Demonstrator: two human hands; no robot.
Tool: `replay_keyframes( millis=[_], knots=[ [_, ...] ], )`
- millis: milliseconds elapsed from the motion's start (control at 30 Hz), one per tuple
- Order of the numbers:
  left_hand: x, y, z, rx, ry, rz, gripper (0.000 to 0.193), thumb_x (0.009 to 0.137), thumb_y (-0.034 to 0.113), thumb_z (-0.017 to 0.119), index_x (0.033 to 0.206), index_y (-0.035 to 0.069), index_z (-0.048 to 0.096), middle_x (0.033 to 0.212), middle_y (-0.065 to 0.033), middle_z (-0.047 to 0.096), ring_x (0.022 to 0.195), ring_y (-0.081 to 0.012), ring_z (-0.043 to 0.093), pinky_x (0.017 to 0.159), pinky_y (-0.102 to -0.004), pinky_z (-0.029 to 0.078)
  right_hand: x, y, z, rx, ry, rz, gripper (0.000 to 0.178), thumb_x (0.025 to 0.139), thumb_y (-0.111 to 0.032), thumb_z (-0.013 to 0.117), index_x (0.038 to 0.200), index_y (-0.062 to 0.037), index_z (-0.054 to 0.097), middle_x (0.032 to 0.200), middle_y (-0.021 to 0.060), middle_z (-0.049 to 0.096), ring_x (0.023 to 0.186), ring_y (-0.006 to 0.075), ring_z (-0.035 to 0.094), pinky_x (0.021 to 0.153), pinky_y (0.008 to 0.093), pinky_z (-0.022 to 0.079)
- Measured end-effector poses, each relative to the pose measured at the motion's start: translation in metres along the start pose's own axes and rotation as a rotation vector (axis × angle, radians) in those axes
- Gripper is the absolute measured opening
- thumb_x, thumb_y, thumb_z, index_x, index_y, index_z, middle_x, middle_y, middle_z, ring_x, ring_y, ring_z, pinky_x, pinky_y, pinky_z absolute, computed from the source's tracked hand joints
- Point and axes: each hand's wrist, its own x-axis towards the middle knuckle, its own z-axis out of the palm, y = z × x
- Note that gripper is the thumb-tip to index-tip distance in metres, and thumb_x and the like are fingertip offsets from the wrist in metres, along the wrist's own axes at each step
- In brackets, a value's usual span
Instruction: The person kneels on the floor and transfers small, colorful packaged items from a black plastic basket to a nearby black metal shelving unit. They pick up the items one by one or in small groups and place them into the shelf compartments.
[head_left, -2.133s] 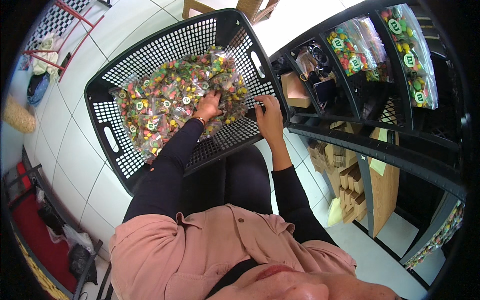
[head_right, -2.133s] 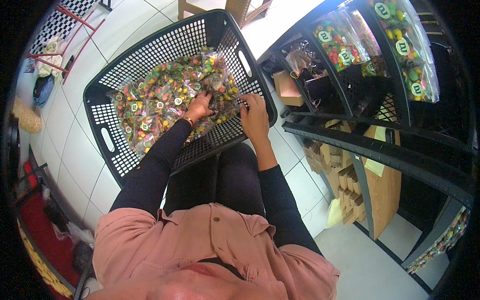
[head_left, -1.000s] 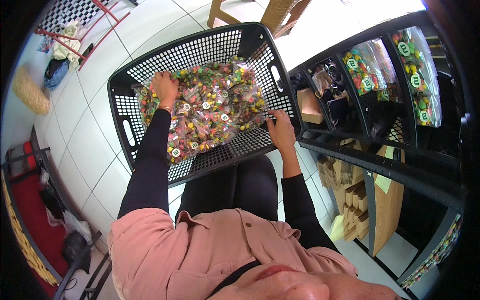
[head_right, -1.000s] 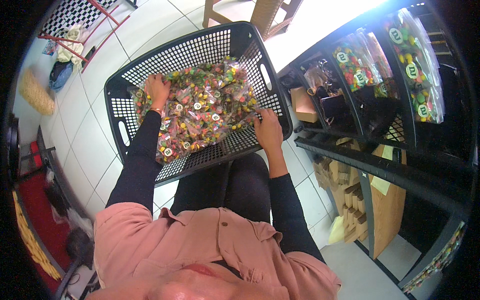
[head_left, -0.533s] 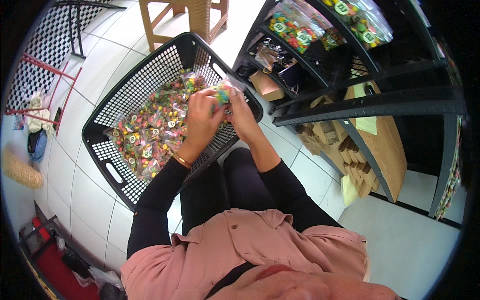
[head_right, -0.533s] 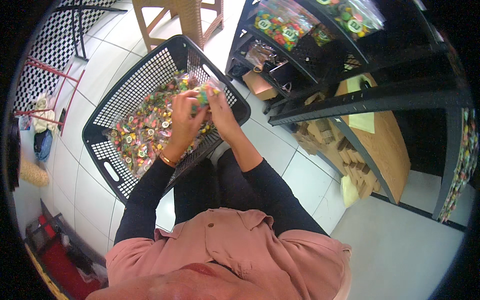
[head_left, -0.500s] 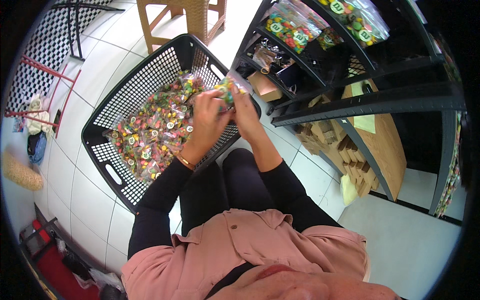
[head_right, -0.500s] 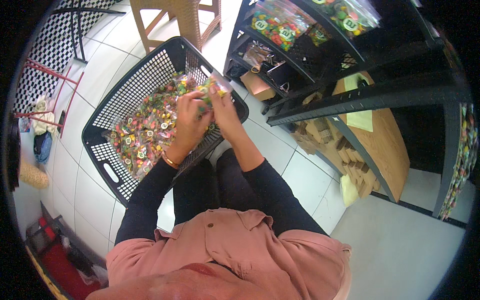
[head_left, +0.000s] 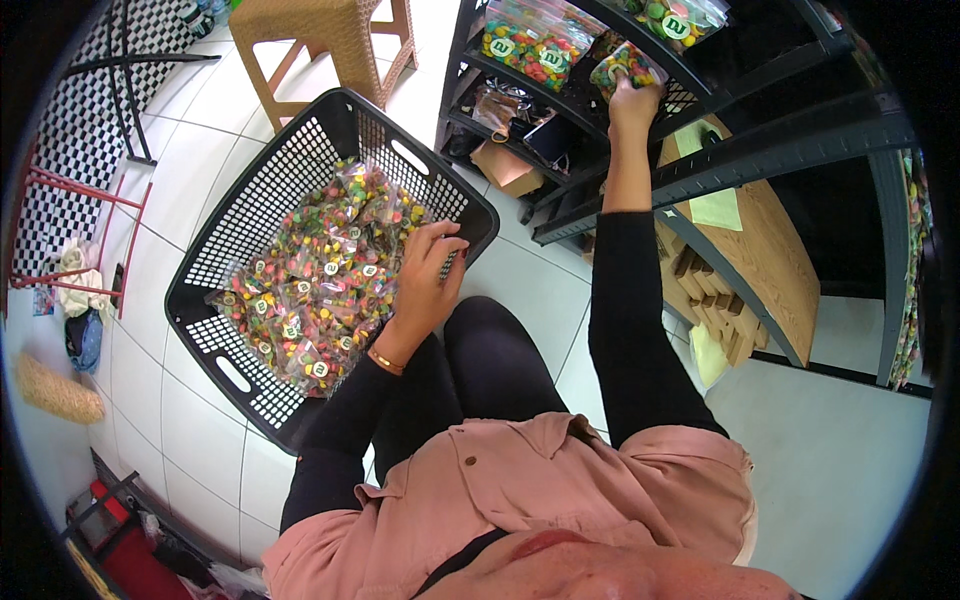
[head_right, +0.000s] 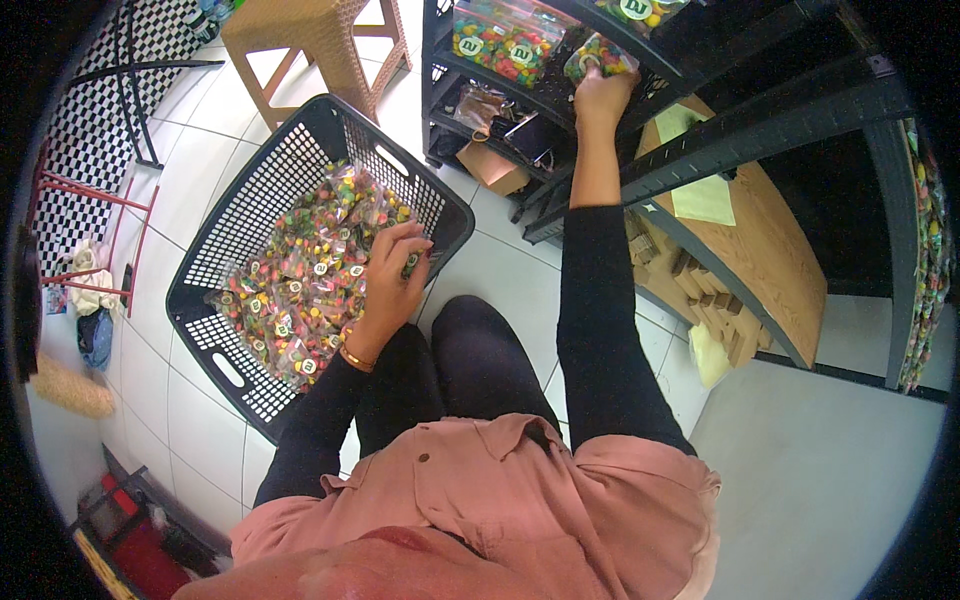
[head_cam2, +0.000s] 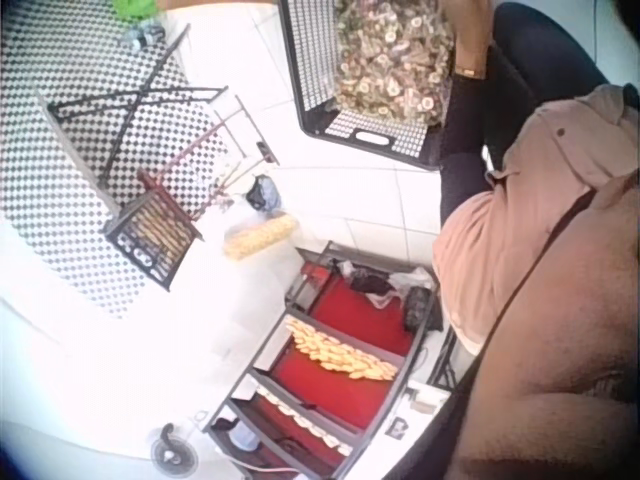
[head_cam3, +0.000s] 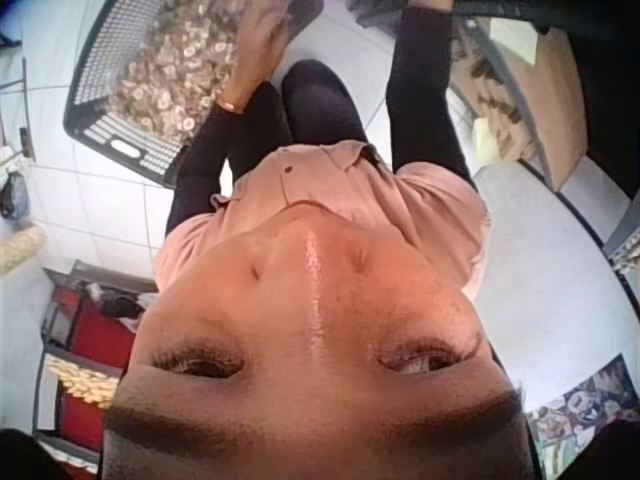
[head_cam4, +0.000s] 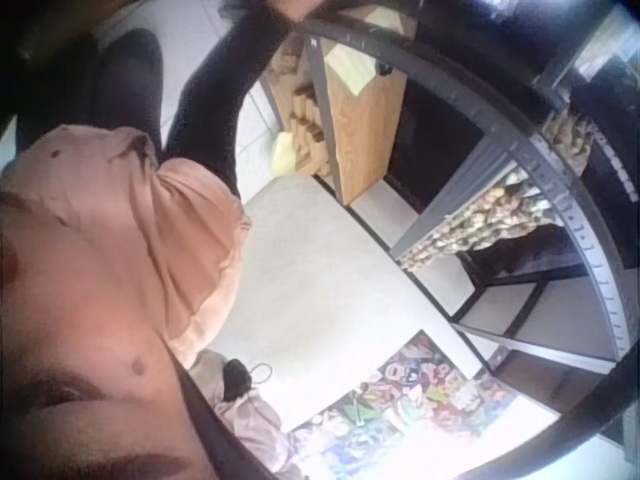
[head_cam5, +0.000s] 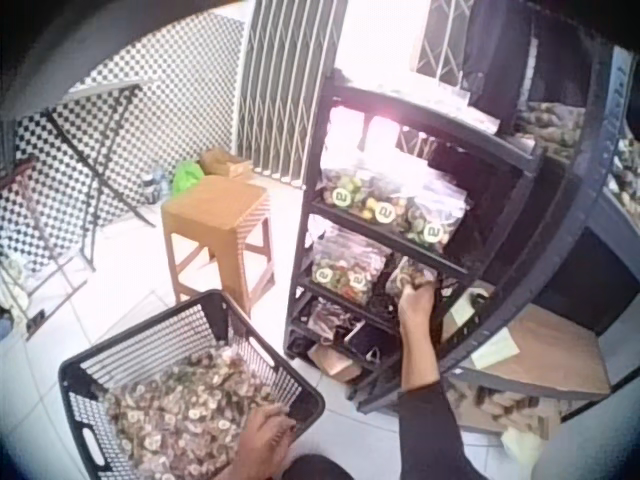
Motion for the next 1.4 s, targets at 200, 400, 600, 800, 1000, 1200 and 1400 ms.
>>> replay_keyframes(
  millis=[200,400,600,800,1000,1200,1400],
  knots=[
    [-0.012,-0.017,-0.010,0.049,-0.038,-0.069,0.018,0.077,-0.005,0.065,0.094,0.002,0.062,0.106,-0.0126,0.061,0.101,-0.0315,0.057,0.087,-0.0396,0.046,0.095,0.073,0.033,-0.258,-0.014,0.294,0.044,0.081,-0.003,0.059,0.124,0.0037,0.053,0.124,0.0163,0.059,0.109,0.0286,0.061,0.090,0.0361,0.047],
    [-0.022,-0.031,-0.016,0.101,-0.057,-0.130,0.019,0.077,-0.005,0.064,0.094,0.003,0.062,0.105,-0.0116,0.061,0.100,-0.0307,0.058,0.086,-0.0388,0.047,0.122,0.108,0.047,-0.613,-0.040,0.214,0.048,0.082,-0.010,0.062,0.127,0.0024,0.053,0.133,0.0191,0.056,0.119,0.0299,0.057,0.094,0.0382,0.047],
    [-0.037,-0.050,-0.023,0.077,-0.060,-0.245,0.018,0.079,-0.003,0.063,0.095,0.003,0.062,0.104,-0.0118,0.060,0.100,-0.0317,0.058,0.086,-0.0401,0.047,0.115,0.100,0.045,-1.025,-0.102,0.101,0.080,0.082,-0.038,0.068,0.136,0.0136,0.038,0.145,0.0301,0.036,0.137,0.0373,0.036,0.114,0.0421,0.027],
    [-0.045,-0.079,-0.044,0.149,-0.083,-0.266,0.017,0.079,-0.001,0.063,0.095,0.004,0.062,0.104,-0.0113,0.059,0.099,-0.0328,0.057,0.085,-0.0411,0.047,0.069,0.068,0.048,-0.775,-0.023,0.152,0.076,0.081,-0.031,0.066,0.137,0.0090,0.033,0.144,0.0361,0.028,0.138,0.0476,0.026,0.110,0.0495,0.033],
    [-0.053,-0.145,-0.066,0.247,-0.099,-0.364,0.010,0.080,0.004,0.062,0.090,0.004,0.063,0.097,-0.0131,0.060,0.097,-0.0335,0.058,0.087,-0.0421,0.046,0.099,0.112,0.044,-0.681,-0.276,-0.002,0.048,0.078,-0.019,0.062,0.121,0.0000,0.057,0.121,0.0269,0.060,0.115,0.0406,0.058,0.099,0.0449,0.046],
    [-0.054,-0.232,-0.085,0.428,-0.085,-0.531,0.014,0.080,0.004,0.061,0.093,0.005,0.066,0.099,-0.0152,0.062,0.095,-0.0351,0.060,0.086,-0.0418,0.047,0.015,0.023,0.022,-0.500,-0.090,-0.368,0.029,0.086,-0.008,0.064,0.114,-0.0013,0.060,0.109,0.0177,0.053,0.095,0.0281,0.060,0.081,0.0377,0.049],
    [-0.071,-0.254,-0.073,0.206,-0.521,-0.623,0.032,0.074,0.005,0.066,0.106,0.006,0.065,0.104,-0.0140,0.064,0.101,-0.0317,0.059,0.090,-0.0422,0.047,-0.128,0.000,0.016,-0.153,-0.486,-0.613,0.014,0.087,-0.001,0.057,0.100,-0.0011,0.062,0.102,0.0113,0.057,0.094,0.0233,0.056,0.081,0.0333,0.045]
  ],
)
